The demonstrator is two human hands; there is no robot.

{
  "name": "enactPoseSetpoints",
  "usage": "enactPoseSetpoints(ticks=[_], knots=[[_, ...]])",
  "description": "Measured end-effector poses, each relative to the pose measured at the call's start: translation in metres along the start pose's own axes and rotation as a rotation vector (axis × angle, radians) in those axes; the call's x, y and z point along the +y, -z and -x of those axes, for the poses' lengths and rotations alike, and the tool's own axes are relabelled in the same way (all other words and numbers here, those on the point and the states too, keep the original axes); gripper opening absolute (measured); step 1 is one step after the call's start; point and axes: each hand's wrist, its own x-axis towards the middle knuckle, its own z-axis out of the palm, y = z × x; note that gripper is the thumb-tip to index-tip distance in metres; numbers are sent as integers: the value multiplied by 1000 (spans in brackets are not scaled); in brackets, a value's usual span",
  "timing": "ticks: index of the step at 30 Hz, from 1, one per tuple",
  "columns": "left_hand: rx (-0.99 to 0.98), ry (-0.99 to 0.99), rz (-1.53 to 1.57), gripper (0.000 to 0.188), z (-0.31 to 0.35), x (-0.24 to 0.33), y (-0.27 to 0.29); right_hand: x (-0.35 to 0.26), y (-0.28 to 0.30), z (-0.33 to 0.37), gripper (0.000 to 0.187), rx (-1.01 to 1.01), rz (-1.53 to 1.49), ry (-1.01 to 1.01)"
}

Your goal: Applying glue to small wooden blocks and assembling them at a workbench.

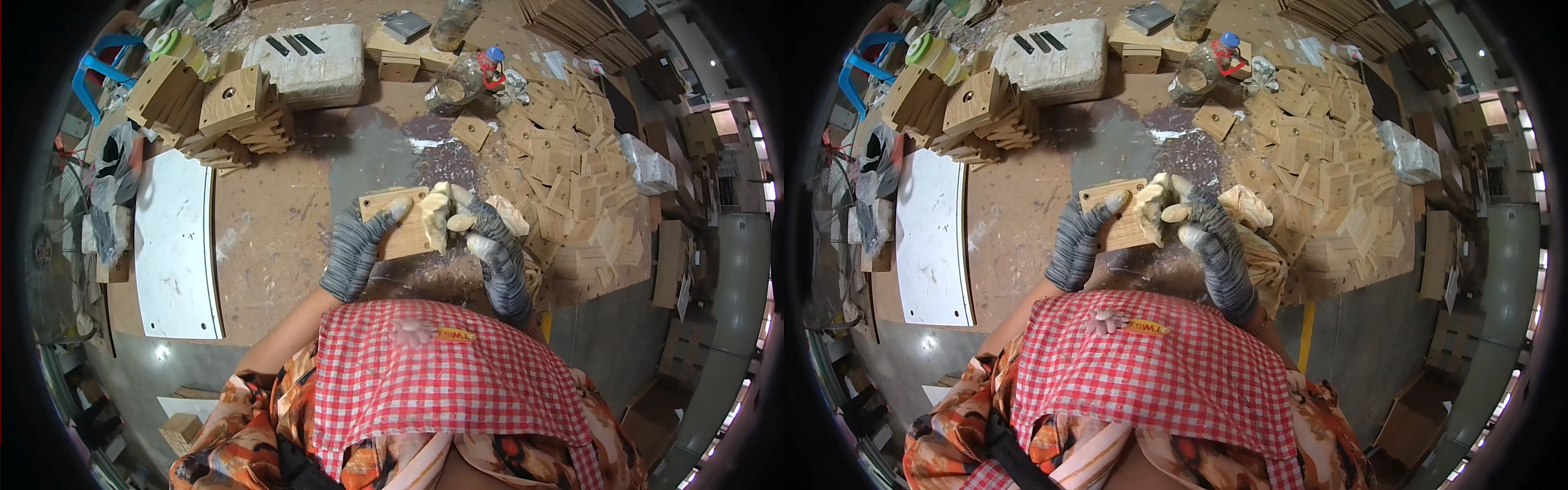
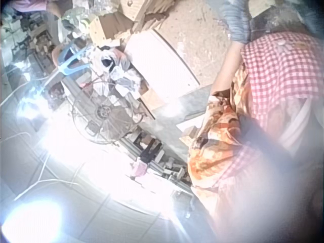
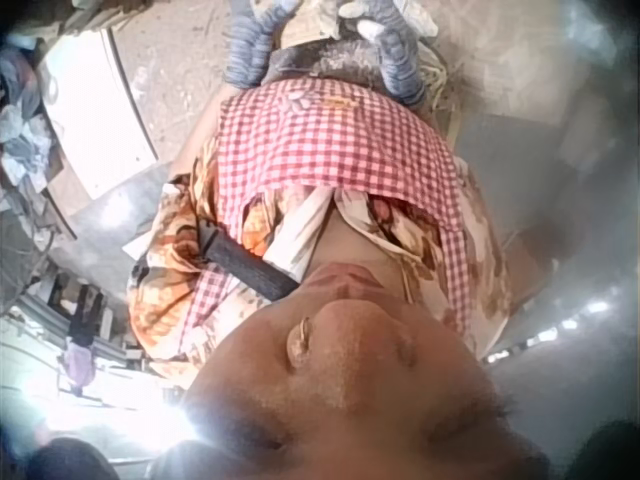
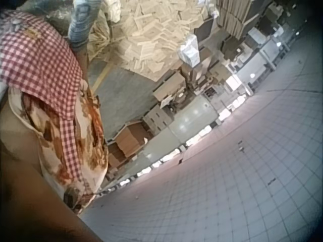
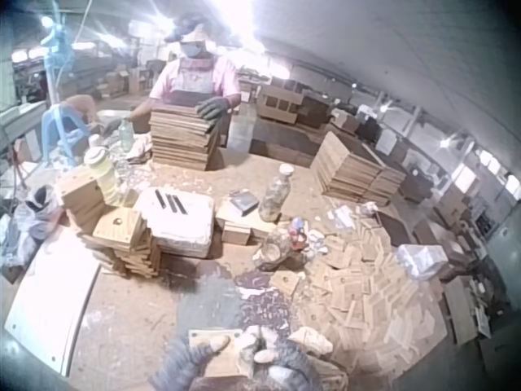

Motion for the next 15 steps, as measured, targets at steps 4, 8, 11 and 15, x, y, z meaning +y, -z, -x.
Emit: enactPoseSetpoints(ticks=[4,8,11,15], knots=[[101,-155,-133,37,6,5,-10,0,-1,5,21,259,-280,-508],[106,-248,-218,38,8,4,-12,-22,-23,8,25,348,-267,-530],[82,-333,-276,39,9,-3,-9,-7,-21,14,27,309,-396,-311],[81,-334,-281,40,4,-11,-9,-7,-20,14,39,280,-424,-433]])
